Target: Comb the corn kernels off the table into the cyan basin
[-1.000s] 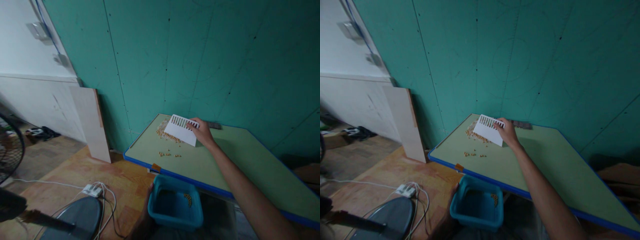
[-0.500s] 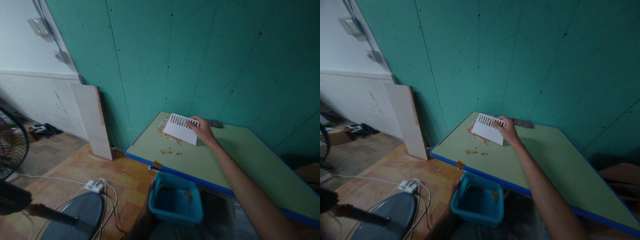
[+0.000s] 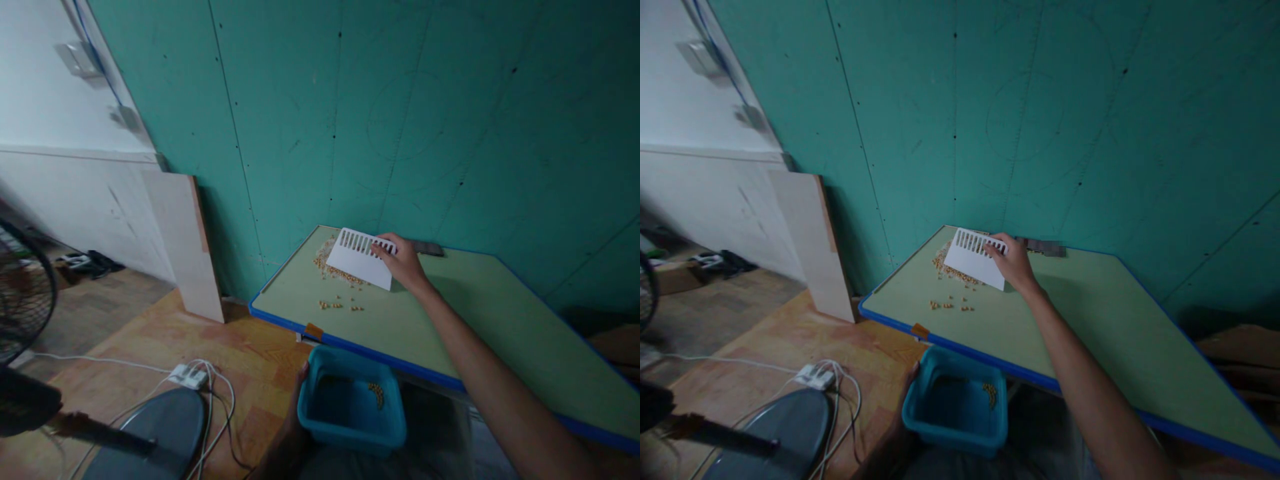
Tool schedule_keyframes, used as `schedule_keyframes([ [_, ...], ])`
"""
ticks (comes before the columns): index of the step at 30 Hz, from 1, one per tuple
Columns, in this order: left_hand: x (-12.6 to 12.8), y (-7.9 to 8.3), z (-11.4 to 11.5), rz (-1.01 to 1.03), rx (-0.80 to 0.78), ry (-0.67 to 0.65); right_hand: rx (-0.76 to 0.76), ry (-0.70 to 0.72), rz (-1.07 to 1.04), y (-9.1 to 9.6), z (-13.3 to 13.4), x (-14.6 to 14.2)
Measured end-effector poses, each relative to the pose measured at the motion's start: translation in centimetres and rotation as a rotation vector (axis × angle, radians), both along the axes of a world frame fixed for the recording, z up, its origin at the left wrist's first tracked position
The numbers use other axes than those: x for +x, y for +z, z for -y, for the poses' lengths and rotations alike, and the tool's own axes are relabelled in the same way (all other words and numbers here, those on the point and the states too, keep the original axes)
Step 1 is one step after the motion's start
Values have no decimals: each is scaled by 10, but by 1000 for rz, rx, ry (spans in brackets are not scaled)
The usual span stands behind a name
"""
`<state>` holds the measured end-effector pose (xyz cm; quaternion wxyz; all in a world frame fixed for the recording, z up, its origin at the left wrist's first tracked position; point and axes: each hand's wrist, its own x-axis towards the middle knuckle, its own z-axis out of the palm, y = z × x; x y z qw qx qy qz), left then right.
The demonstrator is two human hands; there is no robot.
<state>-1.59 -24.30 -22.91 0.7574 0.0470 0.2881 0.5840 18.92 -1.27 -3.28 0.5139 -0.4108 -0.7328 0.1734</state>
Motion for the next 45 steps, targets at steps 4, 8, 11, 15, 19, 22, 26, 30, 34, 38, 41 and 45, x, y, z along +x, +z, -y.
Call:
schedule_keyframes([
  [4,0,1,0,-1,8,-5,-15,4,-14,0,1,-2],
  [8,0,1,0,-5,10,-2,-37,23,-19,2,6,-5],
  [11,1,2,1,-8,2,3,-58,44,-28,5,12,-9],
  [15,1,3,1,-14,-16,7,-77,80,-53,14,18,-13],
  [19,-2,4,-3,-17,-43,5,-61,59,-54,28,31,0],
  [22,-3,2,-4,-6,-72,6,-3,-48,-12,39,51,27],
  [26,0,-1,0,21,-91,11,-27,-175,51,42,79,69],
  [30,1,2,4,33,-67,14,-160,-206,-19,30,93,90],
  [34,0,4,5,30,-54,7,-358,-217,-203,11,96,100],
  [38,-2,2,5,29,-58,3,-640,-217,-218,-4,99,124],
  [41,-1,-3,5,32,-71,14,-723,-222,-114,-11,103,146],
  [45,1,-13,1,27,-101,41,-571,-328,130,-21,100,163],
])
